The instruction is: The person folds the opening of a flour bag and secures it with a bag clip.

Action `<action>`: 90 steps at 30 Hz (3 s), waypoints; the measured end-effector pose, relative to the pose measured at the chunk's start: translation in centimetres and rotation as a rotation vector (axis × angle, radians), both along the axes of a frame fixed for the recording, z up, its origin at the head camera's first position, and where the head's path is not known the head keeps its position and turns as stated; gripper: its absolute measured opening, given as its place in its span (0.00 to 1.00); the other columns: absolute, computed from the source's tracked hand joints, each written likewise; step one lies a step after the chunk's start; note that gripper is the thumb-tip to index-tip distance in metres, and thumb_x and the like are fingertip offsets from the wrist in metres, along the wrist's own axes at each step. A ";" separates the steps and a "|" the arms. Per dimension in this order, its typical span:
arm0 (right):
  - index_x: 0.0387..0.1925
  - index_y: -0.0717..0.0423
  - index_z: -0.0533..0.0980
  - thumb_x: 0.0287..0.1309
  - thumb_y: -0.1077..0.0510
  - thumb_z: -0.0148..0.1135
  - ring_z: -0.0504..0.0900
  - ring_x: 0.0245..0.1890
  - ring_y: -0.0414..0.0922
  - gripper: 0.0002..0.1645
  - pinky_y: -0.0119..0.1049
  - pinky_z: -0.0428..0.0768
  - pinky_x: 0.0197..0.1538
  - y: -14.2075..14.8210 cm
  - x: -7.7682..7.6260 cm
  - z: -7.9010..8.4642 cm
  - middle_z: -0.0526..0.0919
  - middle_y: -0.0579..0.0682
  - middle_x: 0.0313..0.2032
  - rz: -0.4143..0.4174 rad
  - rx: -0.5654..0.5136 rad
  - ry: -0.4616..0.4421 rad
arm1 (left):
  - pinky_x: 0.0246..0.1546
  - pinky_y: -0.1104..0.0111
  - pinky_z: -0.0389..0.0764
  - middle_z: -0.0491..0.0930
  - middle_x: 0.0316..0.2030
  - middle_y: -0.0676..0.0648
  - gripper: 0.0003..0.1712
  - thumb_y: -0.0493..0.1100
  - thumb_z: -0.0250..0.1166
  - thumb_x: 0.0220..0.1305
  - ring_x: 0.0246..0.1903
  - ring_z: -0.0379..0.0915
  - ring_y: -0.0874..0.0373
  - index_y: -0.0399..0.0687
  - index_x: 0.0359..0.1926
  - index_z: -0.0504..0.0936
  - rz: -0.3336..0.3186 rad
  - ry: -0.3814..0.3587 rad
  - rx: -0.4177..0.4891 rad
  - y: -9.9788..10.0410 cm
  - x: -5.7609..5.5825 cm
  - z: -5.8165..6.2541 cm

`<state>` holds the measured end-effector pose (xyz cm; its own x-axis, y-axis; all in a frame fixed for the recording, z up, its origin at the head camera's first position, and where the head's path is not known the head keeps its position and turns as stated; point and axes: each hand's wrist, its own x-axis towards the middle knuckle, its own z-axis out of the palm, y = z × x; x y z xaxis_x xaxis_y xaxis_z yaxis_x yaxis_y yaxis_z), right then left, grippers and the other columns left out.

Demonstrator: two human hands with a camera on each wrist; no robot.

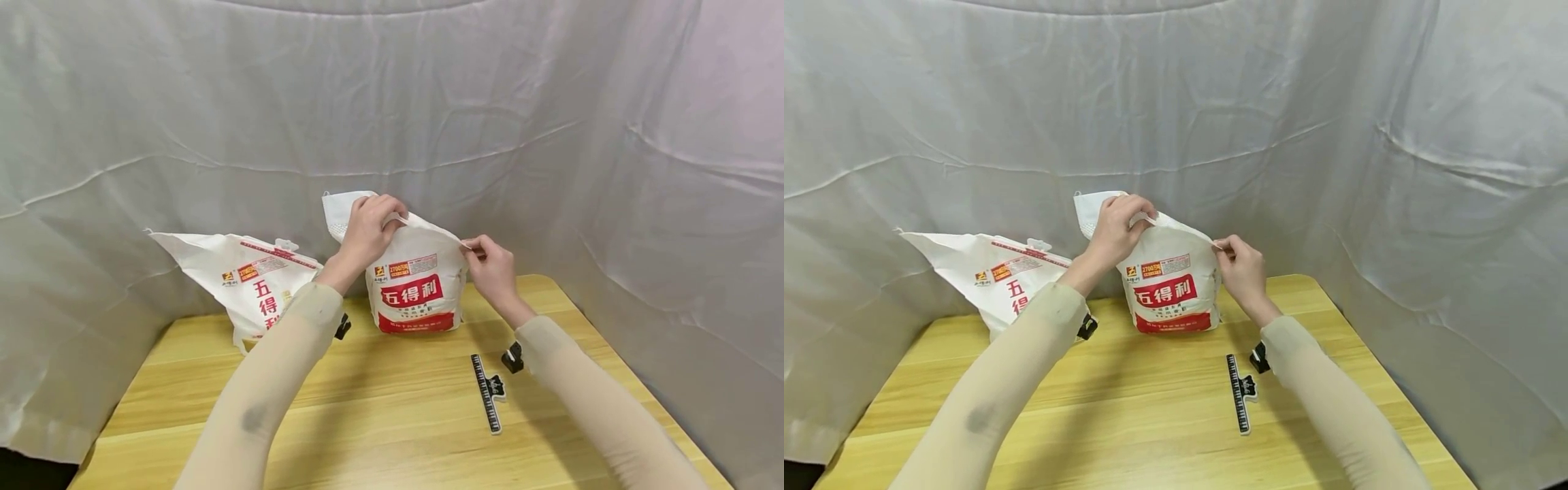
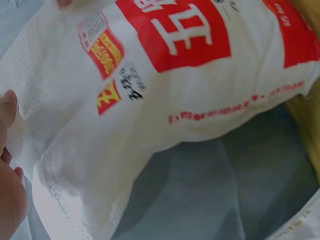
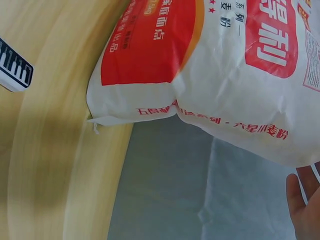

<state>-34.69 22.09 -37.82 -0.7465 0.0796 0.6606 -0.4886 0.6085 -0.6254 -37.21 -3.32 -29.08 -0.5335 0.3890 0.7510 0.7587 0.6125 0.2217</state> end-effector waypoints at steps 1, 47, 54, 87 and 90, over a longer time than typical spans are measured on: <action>0.42 0.62 0.82 0.69 0.63 0.66 0.89 0.40 0.53 0.05 0.48 0.88 0.44 0.0 0.1 0.0 0.90 0.57 0.46 0.013 -0.006 -0.006 | 0.66 0.53 0.66 0.87 0.47 0.48 0.08 0.29 0.68 0.64 0.52 0.79 0.51 0.47 0.39 0.83 -0.008 0.003 -0.004 -0.2 0.0 -0.1; 0.52 0.61 0.78 0.71 0.51 0.66 0.80 0.45 0.48 0.19 0.25 0.80 0.41 -0.7 -0.7 -0.1 0.83 0.59 0.47 0.124 -0.231 -0.274 | 0.60 0.55 0.70 0.85 0.51 0.50 0.11 0.43 0.70 0.70 0.56 0.74 0.51 0.49 0.51 0.86 0.081 -0.151 0.060 1.7 -1.1 -2.9; 0.50 0.61 0.78 0.72 0.51 0.65 0.81 0.46 0.48 0.17 0.26 0.79 0.40 -0.8 -1.1 -0.2 0.84 0.58 0.48 0.111 -0.241 -0.294 | 0.61 0.54 0.68 0.87 0.47 0.49 0.08 0.42 0.71 0.68 0.50 0.76 0.51 0.47 0.46 0.86 0.088 -0.107 0.186 2.4 -1.9 -3.9; 0.61 0.68 0.77 0.73 0.60 0.62 0.81 0.59 0.58 0.21 0.43 0.80 0.63 -0.6 3.5 1.7 0.82 0.64 0.59 0.183 -0.284 -0.243 | 0.54 0.56 0.74 0.87 0.39 0.46 0.03 0.37 0.71 0.67 0.46 0.78 0.49 0.42 0.40 0.85 0.045 0.053 0.392 2.8 -1.9 -7.0; 0.62 0.71 0.76 0.72 0.63 0.62 0.80 0.61 0.60 0.21 0.50 0.79 0.65 -0.6 4.7 2.2 0.80 0.67 0.60 0.188 -0.273 -0.211 | 0.54 0.56 0.75 0.87 0.39 0.45 0.03 0.36 0.71 0.67 0.46 0.77 0.48 0.42 0.40 0.85 0.050 0.080 0.404 3.0 -1.8 -7.3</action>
